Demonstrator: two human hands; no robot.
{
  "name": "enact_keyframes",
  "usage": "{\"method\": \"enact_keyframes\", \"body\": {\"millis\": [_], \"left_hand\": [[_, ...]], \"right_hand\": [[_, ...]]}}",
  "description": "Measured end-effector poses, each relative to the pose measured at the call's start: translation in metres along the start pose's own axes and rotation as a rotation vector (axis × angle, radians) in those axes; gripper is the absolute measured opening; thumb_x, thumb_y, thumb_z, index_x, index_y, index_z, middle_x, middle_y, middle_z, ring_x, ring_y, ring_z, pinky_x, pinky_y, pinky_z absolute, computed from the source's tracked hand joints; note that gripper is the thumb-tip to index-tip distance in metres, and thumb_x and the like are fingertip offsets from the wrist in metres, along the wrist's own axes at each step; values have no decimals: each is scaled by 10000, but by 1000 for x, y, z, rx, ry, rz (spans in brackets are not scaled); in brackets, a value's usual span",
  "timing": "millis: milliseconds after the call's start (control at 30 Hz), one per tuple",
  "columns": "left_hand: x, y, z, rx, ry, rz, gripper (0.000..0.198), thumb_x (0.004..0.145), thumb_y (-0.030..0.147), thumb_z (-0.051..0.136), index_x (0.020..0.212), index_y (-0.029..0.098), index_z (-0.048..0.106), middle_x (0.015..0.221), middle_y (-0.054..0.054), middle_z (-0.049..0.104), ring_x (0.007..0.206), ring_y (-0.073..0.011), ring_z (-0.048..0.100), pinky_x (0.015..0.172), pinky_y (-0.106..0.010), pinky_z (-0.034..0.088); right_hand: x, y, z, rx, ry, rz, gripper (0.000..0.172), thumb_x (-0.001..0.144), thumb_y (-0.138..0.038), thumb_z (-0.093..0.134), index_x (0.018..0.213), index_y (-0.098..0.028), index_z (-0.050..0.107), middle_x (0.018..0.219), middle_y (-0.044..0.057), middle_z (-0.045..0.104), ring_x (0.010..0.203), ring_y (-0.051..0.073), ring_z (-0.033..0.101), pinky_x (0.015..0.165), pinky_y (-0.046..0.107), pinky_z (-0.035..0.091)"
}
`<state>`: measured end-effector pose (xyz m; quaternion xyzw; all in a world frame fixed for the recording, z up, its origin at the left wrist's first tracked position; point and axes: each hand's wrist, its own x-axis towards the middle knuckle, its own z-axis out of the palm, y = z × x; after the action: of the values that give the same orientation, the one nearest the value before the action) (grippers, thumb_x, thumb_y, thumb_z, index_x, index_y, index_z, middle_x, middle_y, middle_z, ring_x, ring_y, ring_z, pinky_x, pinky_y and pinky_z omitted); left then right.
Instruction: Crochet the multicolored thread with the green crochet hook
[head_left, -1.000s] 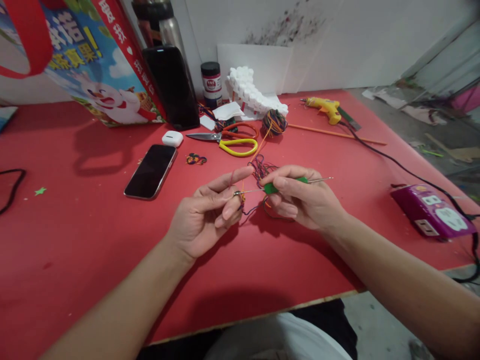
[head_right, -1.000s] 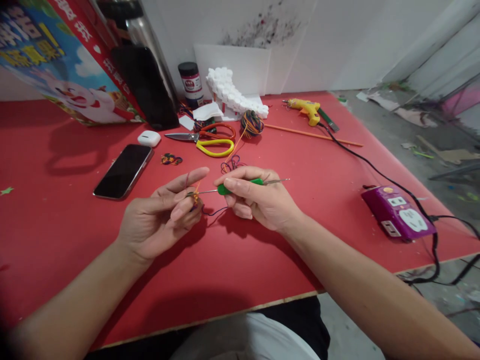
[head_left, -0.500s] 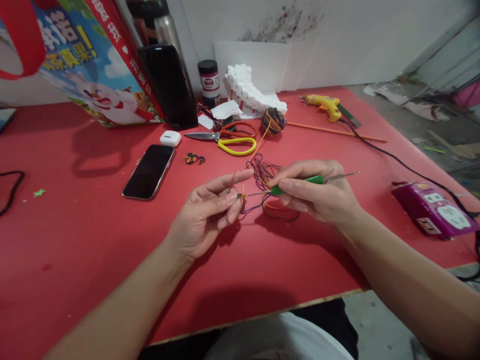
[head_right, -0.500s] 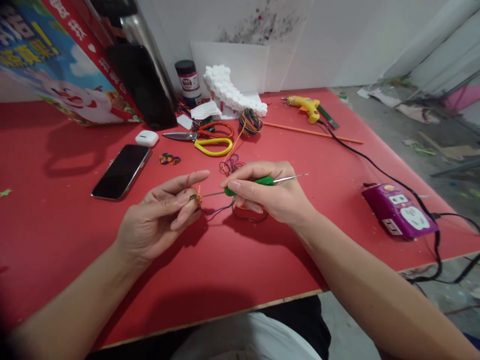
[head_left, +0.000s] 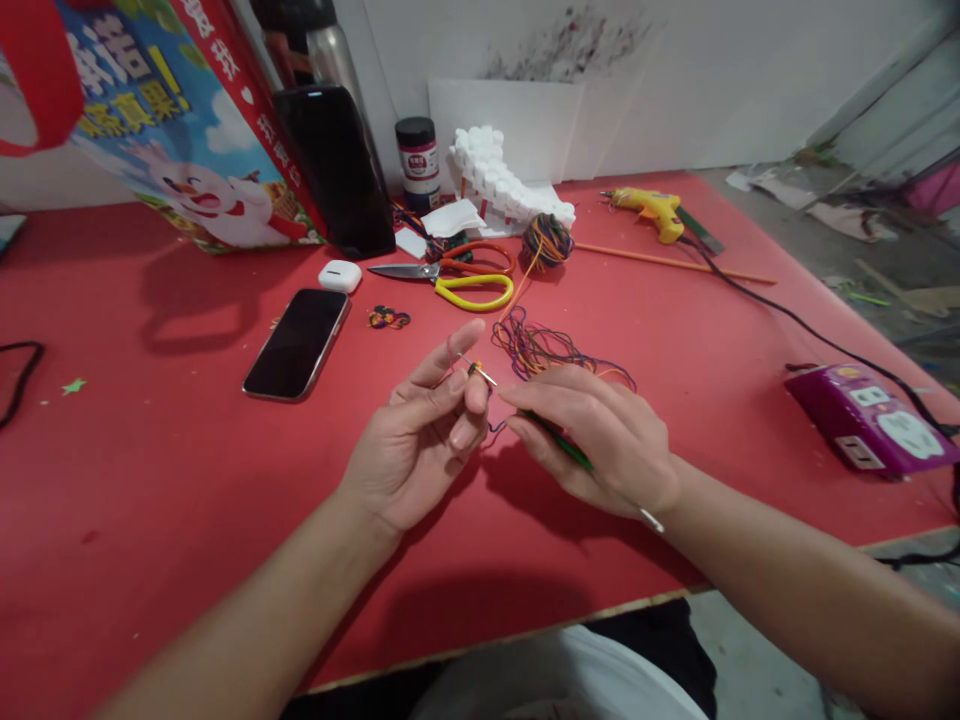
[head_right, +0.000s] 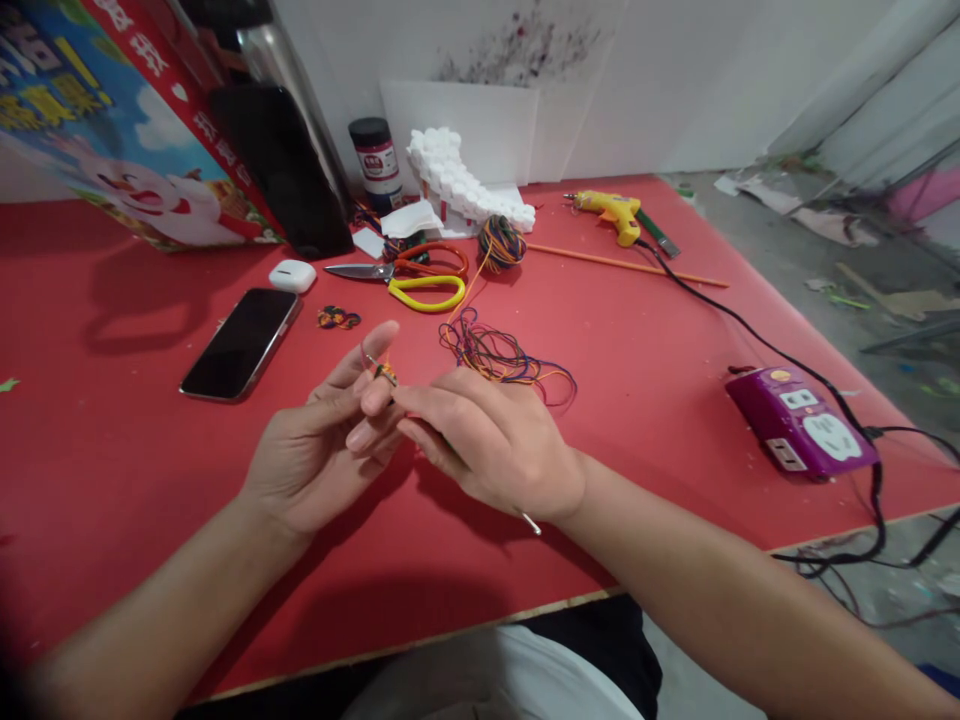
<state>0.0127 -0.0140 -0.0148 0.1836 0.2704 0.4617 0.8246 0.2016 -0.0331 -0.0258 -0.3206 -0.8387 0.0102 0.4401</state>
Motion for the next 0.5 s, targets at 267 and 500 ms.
{"method": "enact_keyframes", "body": {"millis": [267, 500], "left_hand": [[0, -3, 2, 26, 38, 62, 336, 880, -28, 671, 1036, 204, 857, 714, -28, 765, 466, -48, 558, 510, -135, 479], [2, 4, 0, 216, 42, 130, 282, 845, 38, 720, 1046, 167, 870, 599, -52, 709, 445, -50, 484, 445, -120, 361]], "right_hand": [[-6, -3, 11, -222, 31, -29, 227, 1035, -157, 583, 1251, -192, 642, 911, 76, 815, 745, 193, 744, 625, 294, 562], [0, -9, 9, 88, 12, 224, 154, 1034, -185, 597, 1129, -212, 715, 930, 66, 819, 805, 177, 767, 700, 276, 582]]}}
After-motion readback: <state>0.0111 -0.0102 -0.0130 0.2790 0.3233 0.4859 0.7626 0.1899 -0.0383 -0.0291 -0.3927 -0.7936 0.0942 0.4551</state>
